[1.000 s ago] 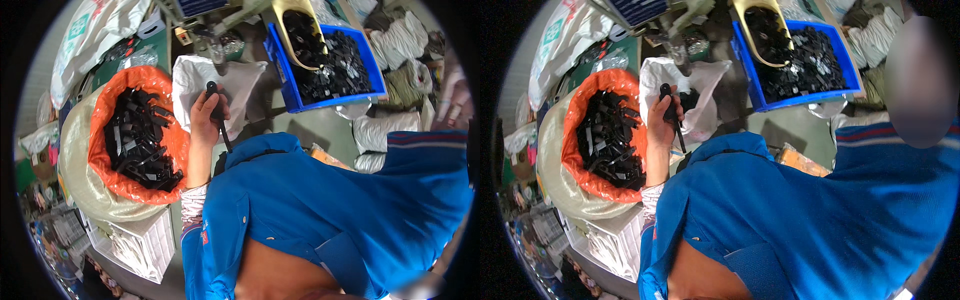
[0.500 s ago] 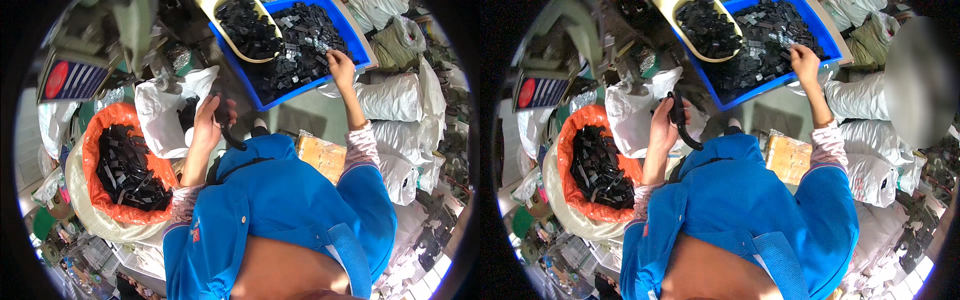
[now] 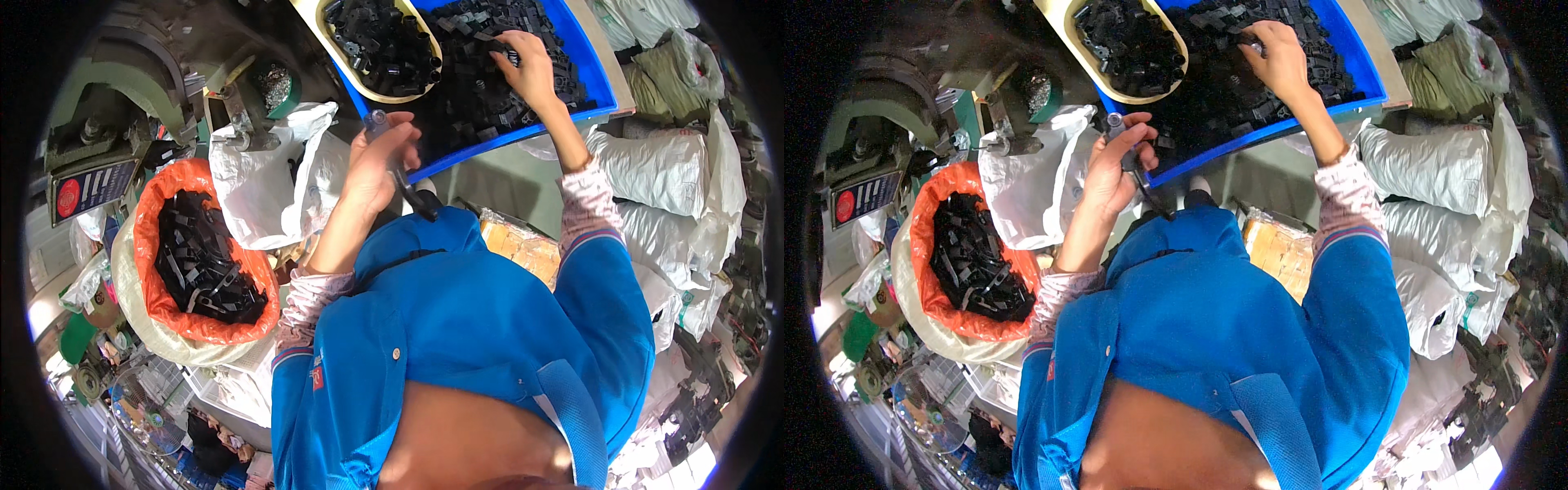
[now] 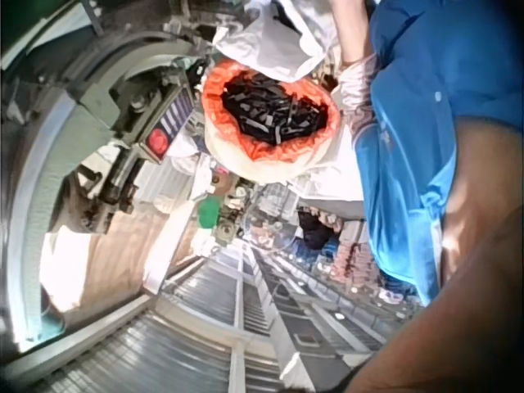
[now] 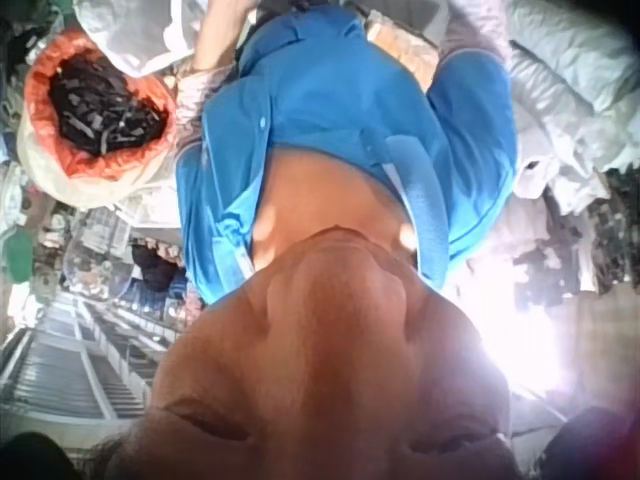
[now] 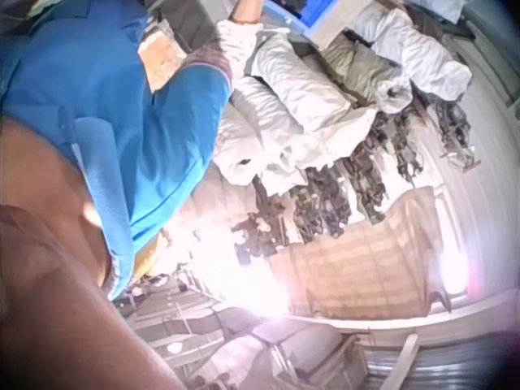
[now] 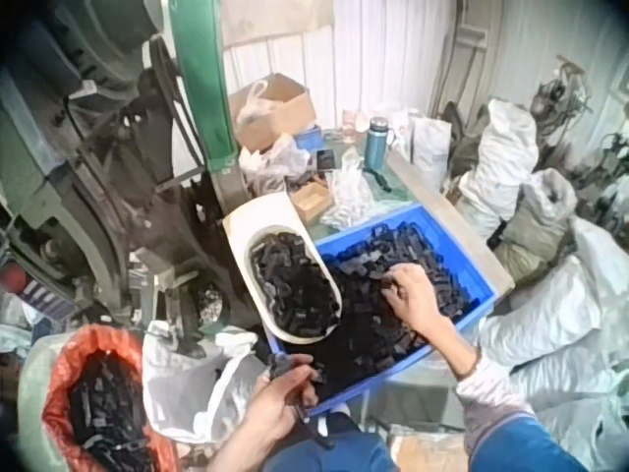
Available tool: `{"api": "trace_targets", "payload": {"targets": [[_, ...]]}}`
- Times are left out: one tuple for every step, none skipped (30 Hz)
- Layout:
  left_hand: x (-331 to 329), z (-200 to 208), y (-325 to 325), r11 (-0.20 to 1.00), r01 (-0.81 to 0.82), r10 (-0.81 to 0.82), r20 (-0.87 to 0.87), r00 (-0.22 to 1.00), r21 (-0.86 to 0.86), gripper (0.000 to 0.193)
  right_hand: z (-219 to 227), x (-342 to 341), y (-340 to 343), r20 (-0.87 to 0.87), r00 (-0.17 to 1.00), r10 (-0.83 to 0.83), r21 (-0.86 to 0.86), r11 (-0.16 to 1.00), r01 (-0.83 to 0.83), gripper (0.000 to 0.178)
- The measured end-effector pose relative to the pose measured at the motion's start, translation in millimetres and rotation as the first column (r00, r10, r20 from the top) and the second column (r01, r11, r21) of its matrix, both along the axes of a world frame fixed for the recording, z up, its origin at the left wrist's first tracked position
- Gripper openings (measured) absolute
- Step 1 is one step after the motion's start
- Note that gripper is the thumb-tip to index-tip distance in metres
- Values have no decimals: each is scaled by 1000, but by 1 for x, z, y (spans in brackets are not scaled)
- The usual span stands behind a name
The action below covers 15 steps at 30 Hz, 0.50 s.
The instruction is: The person repeatedly picks small black plastic components from a blue bin, joins them with a metal spring, and places the assembled units into a white bag. The process is continuous and repetitive throughout the clip.
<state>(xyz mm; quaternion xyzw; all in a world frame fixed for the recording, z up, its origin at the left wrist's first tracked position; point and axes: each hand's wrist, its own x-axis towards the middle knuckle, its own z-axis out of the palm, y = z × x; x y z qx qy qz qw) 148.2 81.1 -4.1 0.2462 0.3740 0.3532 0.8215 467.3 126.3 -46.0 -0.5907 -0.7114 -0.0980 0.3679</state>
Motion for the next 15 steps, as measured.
{"api": "trace_targets", "payload": {"targets": [[5,-4,0,999,5,-5,7,1000,-32,29,8,-10,-11,-125,991,-36,46,998,42,28],[13,-3,-1,997,9,-6,39,999,-73,32,18,-23,-26,-311,947,-83,3,996,88,26],[20,-3,-4,993,0,8,65,998,-118,34,35,-47,-47,-429,885,-180,-156,980,123,26],[29,0,-4,988,14,2,103,995,-156,36,34,-62,-66,-501,848,-175,-197,977,85,28],[32,-5,-5,983,47,-22,141,990,-180,40,34,-83,-85,-521,840,-155,-237,971,32,28],[35,-9,-5,980,81,-49,174,984,-184,39,30,-102,-102,-643,764,-51,-211,971,-113,30],[36,-12,-7,975,108,-67,202,977,-195,37,33,-116,-111,-509,857,75,-168,968,-184,36],[33,-16,-8,977,89,-53,184,982,-196,36,41,-126,-115,-489,862,132,-162,958,-239,34],[27,-20,-8,978,67,-34,165,986,-196,35,48,-132,-116,-469,862,193,-158,942,-297,33],[20,-23,-7,980,39,-10,145,989,-196,34,41,-118,-112,-481,846,229,-176,921,-349,26],[12,-19,-3,981,11,15,135,991,-192,33,40,-108,-104,-574,818,10,-319,918,-235,20],[3,-13,-1,981,-22,46,119,992,-191,32,28,-90,-86,-420,907,-33,-244,967,-78,19],[-7,-9,-1,979,-58,79,102,992,-194,32,3,-64,-67,-275,959,-74,-219,976,12,19],[-17,-9,2,989,-35,47,80,996,-144,34,-1,-55,-54,-86,974,-212,-389,907,163,17],[-26,-12,5,989,-48,65,118,991,-139,35,-4,-51,-41,24,979,-201,-416,889,193,17]]}}
